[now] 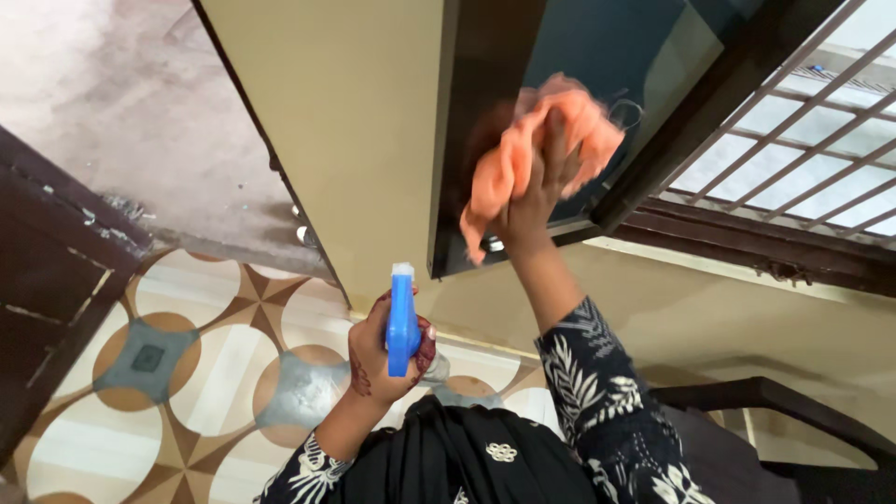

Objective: The person sprays a cleaning solution from a blue bottle onto a large glass surface and wipes it with an orange cloth. The person repeatedly sprays and wipes the glass, moving the cloth in circular and linear motions to clean the surface.

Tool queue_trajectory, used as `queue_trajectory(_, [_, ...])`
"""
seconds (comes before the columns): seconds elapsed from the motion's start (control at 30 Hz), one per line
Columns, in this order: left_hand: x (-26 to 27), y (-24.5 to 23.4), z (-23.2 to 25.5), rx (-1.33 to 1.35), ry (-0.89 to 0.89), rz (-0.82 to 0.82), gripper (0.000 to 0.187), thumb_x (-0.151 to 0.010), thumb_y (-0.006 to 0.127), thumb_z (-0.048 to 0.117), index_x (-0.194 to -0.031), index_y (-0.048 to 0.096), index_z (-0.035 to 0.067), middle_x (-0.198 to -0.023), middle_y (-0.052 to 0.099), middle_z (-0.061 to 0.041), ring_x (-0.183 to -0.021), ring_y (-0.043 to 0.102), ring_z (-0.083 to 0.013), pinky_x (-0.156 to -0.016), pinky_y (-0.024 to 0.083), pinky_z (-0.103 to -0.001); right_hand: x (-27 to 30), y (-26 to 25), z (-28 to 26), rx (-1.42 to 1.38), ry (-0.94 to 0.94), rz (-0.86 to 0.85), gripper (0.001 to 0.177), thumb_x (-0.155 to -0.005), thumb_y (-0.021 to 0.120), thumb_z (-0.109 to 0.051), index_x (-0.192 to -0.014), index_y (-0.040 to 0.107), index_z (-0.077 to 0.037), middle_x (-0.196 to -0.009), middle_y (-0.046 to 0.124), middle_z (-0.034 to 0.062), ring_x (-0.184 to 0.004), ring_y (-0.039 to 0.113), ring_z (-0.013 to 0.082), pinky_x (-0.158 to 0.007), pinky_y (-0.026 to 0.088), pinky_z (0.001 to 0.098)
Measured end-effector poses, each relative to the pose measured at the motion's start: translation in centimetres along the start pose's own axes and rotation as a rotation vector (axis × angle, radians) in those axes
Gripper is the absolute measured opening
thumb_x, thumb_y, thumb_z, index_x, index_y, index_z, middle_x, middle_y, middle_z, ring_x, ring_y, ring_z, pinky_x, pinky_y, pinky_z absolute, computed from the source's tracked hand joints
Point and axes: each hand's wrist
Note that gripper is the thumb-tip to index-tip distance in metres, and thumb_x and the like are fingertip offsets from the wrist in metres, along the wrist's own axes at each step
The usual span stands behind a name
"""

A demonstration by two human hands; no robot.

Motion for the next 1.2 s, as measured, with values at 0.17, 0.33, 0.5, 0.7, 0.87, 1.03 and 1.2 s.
queue_trajectory(0.17, [-1.9,-0.6,-1.4,-0.057,0.138,-0.032,0.046,-0.082,0.076,0.012,-0.125,0.062,0.003,-0.074,0.074,-0.005,-0.066,0.077,-0.0171,-0.068,0.060,-0.028,10.6,1.6,0.7,0.118,-0.089,-0.156,0.077,-0.101,0.057,-0.047,-0.159,0.027,-0.007,-0.164,0.030,0.0177,-0.157,0.018,0.0441,-0.120,0.019,0.0693])
queue_trajectory(0.33, [-3.2,-0.7,-2.5,-0.054,0.182,-0.095,0.046,-0.082,0.076,0.012,-0.124,0.062,0.002,-0.075,0.075,-0.005,-0.068,0.077,-0.0181,-0.069,0.060,-0.029,18.0,2.0,1.0,0.141,0.000,-0.265,0.082,-0.097,0.062,-0.049,-0.159,0.027,-0.008,-0.166,0.025,0.0168,-0.157,0.014,0.0456,-0.121,0.015,0.0713])
queue_trajectory(0.5, [-3.7,-1.8,-3.3,-0.038,0.252,-0.123,0.047,-0.081,0.077,0.012,-0.124,0.062,0.001,-0.078,0.074,-0.006,-0.070,0.077,-0.0191,-0.071,0.060,-0.029,19.4,1.2,-0.8,0.083,0.151,-0.218,0.080,-0.095,0.067,-0.042,-0.159,0.030,-0.013,-0.168,0.021,0.0219,-0.158,0.018,0.0464,-0.125,0.014,0.0707])
queue_trajectory(0.7, [-4.6,-3.4,-3.6,-0.041,0.286,-0.139,0.047,-0.081,0.077,0.011,-0.124,0.062,0.001,-0.078,0.074,-0.006,-0.070,0.077,-0.0187,-0.071,0.060,-0.029,13.2,0.0,-7.2,-0.042,0.324,-0.134,0.090,-0.092,0.069,-0.036,-0.162,0.022,-0.007,-0.169,0.014,0.0228,-0.157,0.015,0.0462,-0.127,0.014,0.0637])
queue_trajectory(0.87, [-5.0,-4.5,-4.1,0.027,0.180,-0.159,0.049,-0.077,0.075,0.007,-0.124,0.062,0.001,-0.074,0.075,-0.005,-0.064,0.076,-0.0176,-0.067,0.059,-0.028,2.3,-0.5,-9.6,0.027,0.348,0.003,0.095,-0.089,0.067,-0.021,-0.165,0.014,-0.004,-0.169,0.019,0.0201,-0.157,0.016,0.0415,-0.131,0.012,0.0564])
queue_trajectory(1.03, [-5.4,-5.0,-5.3,0.031,0.134,-0.150,0.048,-0.078,0.073,0.006,-0.124,0.061,0.001,-0.074,0.075,-0.005,-0.064,0.076,-0.0170,-0.065,0.060,-0.028,-3.6,-0.4,-9.8,0.120,0.284,0.113,0.103,-0.087,0.083,-0.031,-0.163,0.019,-0.007,-0.161,0.023,0.0165,-0.148,0.022,0.0360,-0.127,0.022,0.0534])
queue_trajectory(1.2, [-6.2,-5.3,-6.3,-0.034,0.156,-0.131,0.046,-0.081,0.076,0.009,-0.123,0.061,0.000,-0.073,0.074,-0.005,-0.066,0.077,-0.0177,-0.067,0.060,-0.028,-1.9,0.6,-9.3,0.104,0.172,0.191,0.106,-0.079,0.083,-0.034,-0.162,0.020,-0.012,-0.161,0.023,0.0121,-0.153,0.027,0.0367,-0.125,0.028,0.0564])
Point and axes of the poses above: each hand's wrist, its own x-axis away from the middle knuckle, its own y-axis out of the palm, z = x × y
